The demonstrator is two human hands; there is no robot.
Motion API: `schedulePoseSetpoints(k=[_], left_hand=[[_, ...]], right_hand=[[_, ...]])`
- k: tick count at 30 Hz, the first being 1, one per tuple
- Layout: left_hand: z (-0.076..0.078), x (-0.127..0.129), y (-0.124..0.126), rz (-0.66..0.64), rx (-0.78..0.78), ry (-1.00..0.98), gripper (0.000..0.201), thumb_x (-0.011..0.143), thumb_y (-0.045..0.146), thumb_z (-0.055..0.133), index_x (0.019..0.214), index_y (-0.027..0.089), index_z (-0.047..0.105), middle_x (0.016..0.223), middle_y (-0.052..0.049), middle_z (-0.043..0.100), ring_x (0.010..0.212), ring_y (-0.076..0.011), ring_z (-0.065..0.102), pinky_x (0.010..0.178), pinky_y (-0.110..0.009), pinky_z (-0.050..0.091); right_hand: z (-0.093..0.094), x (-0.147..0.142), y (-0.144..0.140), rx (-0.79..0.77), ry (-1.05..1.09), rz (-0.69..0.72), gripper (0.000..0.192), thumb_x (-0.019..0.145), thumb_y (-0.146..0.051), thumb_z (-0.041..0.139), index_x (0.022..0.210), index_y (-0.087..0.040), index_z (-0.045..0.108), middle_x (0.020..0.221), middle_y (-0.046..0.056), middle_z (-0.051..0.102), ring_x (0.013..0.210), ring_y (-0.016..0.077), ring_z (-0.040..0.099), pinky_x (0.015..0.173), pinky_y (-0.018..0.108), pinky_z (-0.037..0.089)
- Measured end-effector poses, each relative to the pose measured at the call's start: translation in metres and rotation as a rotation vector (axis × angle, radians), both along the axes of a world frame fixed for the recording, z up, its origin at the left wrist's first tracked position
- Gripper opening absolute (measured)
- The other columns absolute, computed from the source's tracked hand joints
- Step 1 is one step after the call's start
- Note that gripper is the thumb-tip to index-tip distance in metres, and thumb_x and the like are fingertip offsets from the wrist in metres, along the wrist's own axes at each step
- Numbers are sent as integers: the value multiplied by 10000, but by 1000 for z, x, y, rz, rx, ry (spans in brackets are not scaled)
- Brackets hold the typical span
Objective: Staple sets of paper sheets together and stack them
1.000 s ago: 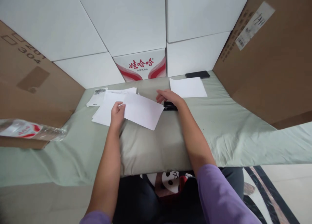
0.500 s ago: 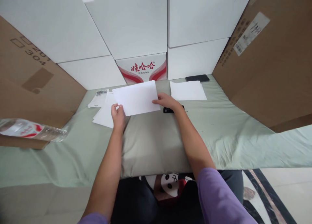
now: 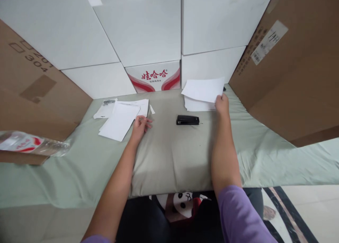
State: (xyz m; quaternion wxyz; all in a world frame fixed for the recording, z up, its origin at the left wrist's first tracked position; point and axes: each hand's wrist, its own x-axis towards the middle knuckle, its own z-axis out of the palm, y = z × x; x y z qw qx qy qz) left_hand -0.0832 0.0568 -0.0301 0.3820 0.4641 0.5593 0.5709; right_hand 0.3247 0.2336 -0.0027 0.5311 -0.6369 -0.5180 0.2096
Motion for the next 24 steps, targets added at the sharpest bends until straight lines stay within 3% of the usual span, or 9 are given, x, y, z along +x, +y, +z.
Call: schedulePoseSetpoints(k=[3, 7, 12, 18, 24], left_hand=[[-2, 0, 1, -7, -3, 32, 383, 862, 572, 612, 947, 229, 465, 862, -32, 724, 550, -104, 608, 391, -182, 291], [-3, -1, 1, -22, 0, 54, 344, 877, 537, 615, 939, 220, 498, 847, -29, 719, 568, -103, 606, 439, -190, 333], [-4, -1, 1, -31, 1, 58, 296, 884, 481, 630, 930, 213, 514, 822, -31, 712, 565, -104, 592, 513, -212, 397], [-7, -2, 1, -48, -7, 77, 266, 900, 462, 618, 930, 213, 527, 838, -27, 710, 573, -102, 581, 539, -216, 404], [-6, -2, 0, -49, 16, 130, 248, 918, 447, 600, 909, 206, 540, 818, -24, 708, 571, -102, 583, 591, -236, 421]], right_hand=[[-12, 11, -2, -50, -74, -64, 223, 882, -238, 443, 662, -234, 409, 618, -23, 407, 627, 161, 410, 651, 323, 398], [-14, 10, -6, -101, -238, -46, 231, 872, -217, 444, 647, -234, 399, 636, -19, 401, 674, 172, 388, 732, 345, 392], [-8, 9, -10, -179, -409, -96, 196, 890, -258, 474, 698, -218, 475, 757, 40, 557, 763, 205, 466, 800, 378, 394], [-8, 4, -9, -216, -447, -127, 198, 911, -261, 467, 837, -194, 638, 922, 99, 677, 901, 251, 569, 853, 407, 406], [-12, -2, -8, -179, -424, -178, 357, 895, -280, 473, 1181, -198, 672, 1046, 120, 688, 974, 276, 569, 966, 538, 361]])
